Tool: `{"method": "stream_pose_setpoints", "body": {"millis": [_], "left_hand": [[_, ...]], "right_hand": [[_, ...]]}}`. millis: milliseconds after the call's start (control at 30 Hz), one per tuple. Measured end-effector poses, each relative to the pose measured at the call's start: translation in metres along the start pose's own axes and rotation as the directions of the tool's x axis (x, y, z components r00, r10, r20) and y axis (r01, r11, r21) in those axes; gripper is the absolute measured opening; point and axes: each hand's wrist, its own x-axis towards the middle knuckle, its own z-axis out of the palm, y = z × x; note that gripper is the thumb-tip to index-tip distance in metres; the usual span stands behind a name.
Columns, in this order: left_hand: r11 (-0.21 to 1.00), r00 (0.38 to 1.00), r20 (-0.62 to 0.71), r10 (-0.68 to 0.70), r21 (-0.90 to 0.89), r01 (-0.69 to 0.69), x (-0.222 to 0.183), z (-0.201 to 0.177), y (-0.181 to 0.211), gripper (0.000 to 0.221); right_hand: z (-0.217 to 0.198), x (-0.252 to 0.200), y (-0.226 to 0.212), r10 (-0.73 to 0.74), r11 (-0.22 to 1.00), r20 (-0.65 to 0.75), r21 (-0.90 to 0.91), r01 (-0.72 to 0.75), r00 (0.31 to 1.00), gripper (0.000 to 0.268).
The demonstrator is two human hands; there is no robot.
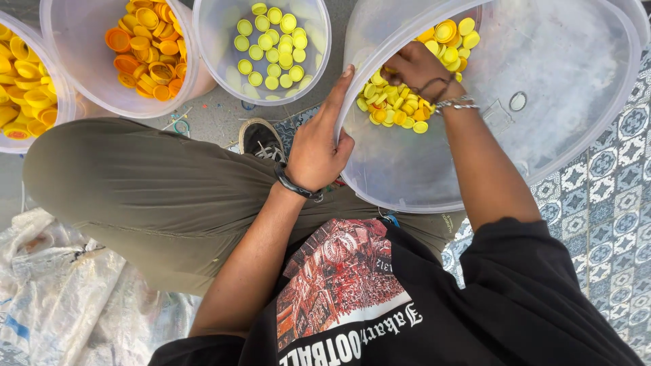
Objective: The person sits on the floor and sorts yellow plastic bottle caps by hand. They pick up caps from a large transparent container and place them into smaller containers, occasionally separating them by shade or type.
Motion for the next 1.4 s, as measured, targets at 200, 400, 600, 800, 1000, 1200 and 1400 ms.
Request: {"method": "stream_pose_setpoints", "body": {"millis": [200, 400, 600, 800, 1000, 1200, 1400], "left_hand": [[0.984, 0.972, -0.157, 0.175, 0.023, -0.174, -0.012, 0.001, 0.002, 0.099], [0.964, 0.999, -0.005, -0.05, 0.26, 0.05, 0.0, 0.049, -0.037, 0.058], [0.982, 0.942, -0.279, 0.187, 0.078, -0.172, -0.001, 0.045, -0.039, 0.083], [0.998, 0.988, -0.149, 0.048, 0.058, -0.04, -0.004, 0.044, -0.043, 0.071], [0.997, 0.989, -0.131, 0.07, 0.053, -0.064, -0.008, 0.036, -0.036, 0.068], [0.996, 0.987, -0.144, 0.077, 0.056, -0.069, -0.006, 0.04, -0.041, 0.069], [0.993, 0.973, -0.203, 0.109, 0.068, -0.097, -0.008, 0.028, -0.039, 0.072]], "right_hand": [[-0.004, -0.155, -0.179, 0.018, 0.945, 0.552, -0.28, 0.166, 0.833, 0.048], [0.154, -0.11, -0.355, -0.171, 0.633, 0.487, -0.612, 0.474, 0.857, 0.045], [0.26, 0.013, -0.38, -0.617, 0.119, 0.653, -0.473, 0.873, 0.438, 0.043], [0.287, 0.097, -0.36, -0.56, 0.212, 0.684, -0.426, 0.879, 0.467, 0.038], [0.266, 0.118, -0.34, -0.164, 0.891, 0.643, -0.229, 0.392, 0.748, 0.038], [0.257, 0.113, -0.339, -0.149, 0.971, 0.686, -0.033, 0.235, 0.712, 0.037], [0.236, 0.111, -0.334, -0.378, 0.656, 0.581, -0.381, 0.651, 0.721, 0.033]]}}
